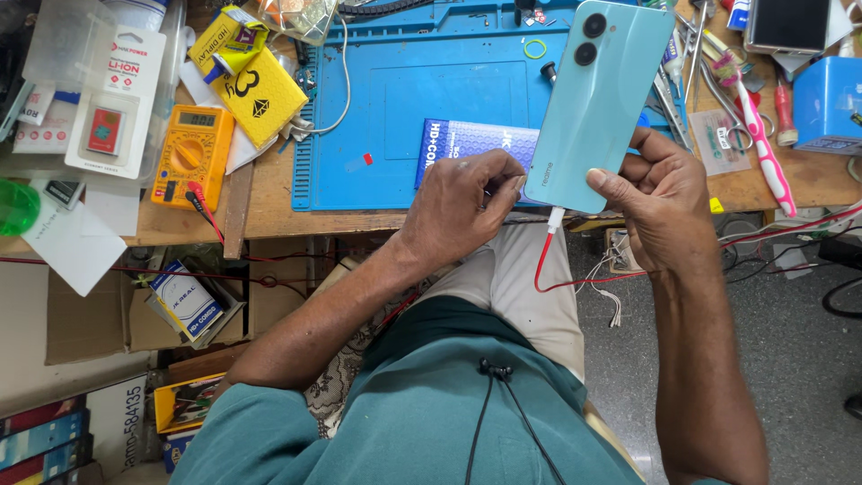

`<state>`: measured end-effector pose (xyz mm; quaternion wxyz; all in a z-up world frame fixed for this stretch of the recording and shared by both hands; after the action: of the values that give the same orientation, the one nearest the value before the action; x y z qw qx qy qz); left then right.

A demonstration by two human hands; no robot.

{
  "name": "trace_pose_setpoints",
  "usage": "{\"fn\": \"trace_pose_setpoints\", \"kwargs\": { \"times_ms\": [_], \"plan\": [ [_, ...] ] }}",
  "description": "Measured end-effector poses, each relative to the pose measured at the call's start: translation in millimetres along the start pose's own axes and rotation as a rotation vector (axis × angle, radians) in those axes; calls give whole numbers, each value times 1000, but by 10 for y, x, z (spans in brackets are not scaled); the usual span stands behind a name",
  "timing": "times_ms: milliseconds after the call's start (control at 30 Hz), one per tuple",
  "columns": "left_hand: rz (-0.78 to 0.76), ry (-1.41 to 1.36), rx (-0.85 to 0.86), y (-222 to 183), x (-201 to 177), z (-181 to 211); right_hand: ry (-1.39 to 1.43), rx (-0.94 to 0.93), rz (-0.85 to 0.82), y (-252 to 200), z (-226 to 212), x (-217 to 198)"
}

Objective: The person applies adhesive to the internal frame of a disassembled smartphone, then attaches the back cover. They connect a charging cable to verify the device powers on, then secure the back cover by wrapping multiple rubber bands around the phone.

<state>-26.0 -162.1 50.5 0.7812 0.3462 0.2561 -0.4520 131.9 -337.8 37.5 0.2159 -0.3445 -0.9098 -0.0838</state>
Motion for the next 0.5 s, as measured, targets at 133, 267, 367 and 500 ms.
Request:
{"fn": "trace_pose_setpoints", "kwargs": {
  "times_ms": [133,267,367,500],
  "plan": [
    [-29,-83,-41,12,35,-47,11,6,14,-6,15,2],
    [-55,-189,-44,4,60,-104,35,22,19,-3,18,4],
    [-73,-146,-67,12,85,-115,-24,7,17,-9,24,16],
    [-58,-170,-90,2,99,-152,-36,3,17,-18,29,30]
  ]
}}
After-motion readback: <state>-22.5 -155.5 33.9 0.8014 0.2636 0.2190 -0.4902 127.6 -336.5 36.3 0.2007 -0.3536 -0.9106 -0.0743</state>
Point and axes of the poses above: each hand's wrist, its own y-axis towards the middle knuckle, its own x-axis out of the palm, z = x × y, the point moved 1 cm from there along y, towards the middle knuckle, and after that the axes turned 15 degrees about y, right-handed, at the moved point
